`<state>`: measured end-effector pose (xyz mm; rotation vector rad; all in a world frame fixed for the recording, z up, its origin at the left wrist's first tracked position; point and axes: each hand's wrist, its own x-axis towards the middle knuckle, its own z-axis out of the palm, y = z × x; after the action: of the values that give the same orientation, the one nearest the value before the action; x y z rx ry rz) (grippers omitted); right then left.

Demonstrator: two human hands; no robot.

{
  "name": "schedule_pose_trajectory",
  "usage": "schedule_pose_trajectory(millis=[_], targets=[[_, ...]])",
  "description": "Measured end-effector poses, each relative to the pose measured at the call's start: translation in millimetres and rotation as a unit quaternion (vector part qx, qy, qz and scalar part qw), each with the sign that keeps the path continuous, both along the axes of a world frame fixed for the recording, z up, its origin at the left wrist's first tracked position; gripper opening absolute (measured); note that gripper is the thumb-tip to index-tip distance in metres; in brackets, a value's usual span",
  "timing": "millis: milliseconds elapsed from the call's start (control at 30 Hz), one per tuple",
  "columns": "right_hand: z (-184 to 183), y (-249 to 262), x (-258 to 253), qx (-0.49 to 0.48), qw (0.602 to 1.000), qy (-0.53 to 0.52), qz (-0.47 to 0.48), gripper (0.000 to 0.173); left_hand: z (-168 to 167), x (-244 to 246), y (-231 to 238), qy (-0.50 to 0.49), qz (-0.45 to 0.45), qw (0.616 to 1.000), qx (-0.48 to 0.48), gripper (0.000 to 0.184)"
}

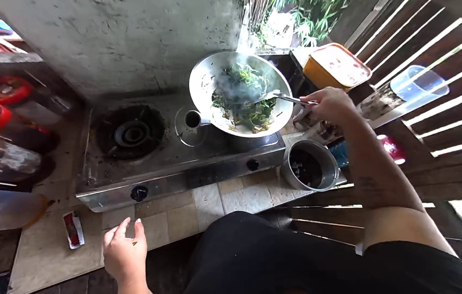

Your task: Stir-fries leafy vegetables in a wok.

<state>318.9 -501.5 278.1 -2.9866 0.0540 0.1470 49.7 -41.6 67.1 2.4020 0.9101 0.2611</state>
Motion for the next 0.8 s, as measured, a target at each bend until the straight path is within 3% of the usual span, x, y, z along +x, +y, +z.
schedule_pose_trajectory(millis=[133, 300, 433, 533, 600, 700, 800], targets=[[20.4, -12.9, -24.5, -0.016, 0.999, 0.003, -0.038, 0.03, 1.6, 6.5, 0.7, -0.003, -0.003, 1.0, 0.001, 0.036], [-37.6, 4.9, -0.2, 0.051, 0.998, 0.029, 0.012, 0.031, -1.4, 9.8, -2.5, 0.005, -0.008, 1.0, 0.001, 0.035], [-20.0, 6.7, 5.2, 0.064, 0.997, -0.009, 0.036, 0.031, -0.5, 5.3, -1.6, -0.004, -0.003, 1.0, -0.001, 0.036], [-0.4, 25.5, 4.6, 0.003, 0.999, -0.037, -0.006, 0.035, -2.4, 3.3, -1.1, -0.01, 0.0, 1.0, 0.001, 0.037], [-15.6, 45.6, 11.3, -0.049, 0.998, -0.042, -0.021, 0.037, -2.0, 5.1, -2.6, -0.008, -0.008, 1.0, -0.004, 0.037], [-44.6, 72.5, 8.4, -0.108, 0.994, 0.004, 0.016, 0.032, 1.2, 12.0, -6.0, -0.003, -0.022, 1.0, -0.007, 0.036], [-26.7, 76.3, -23.1, -0.154, 0.986, 0.045, 0.055, 0.028, 2.1, 17.0, -6.0, -0.005, -0.023, 1.0, -0.007, 0.036]])
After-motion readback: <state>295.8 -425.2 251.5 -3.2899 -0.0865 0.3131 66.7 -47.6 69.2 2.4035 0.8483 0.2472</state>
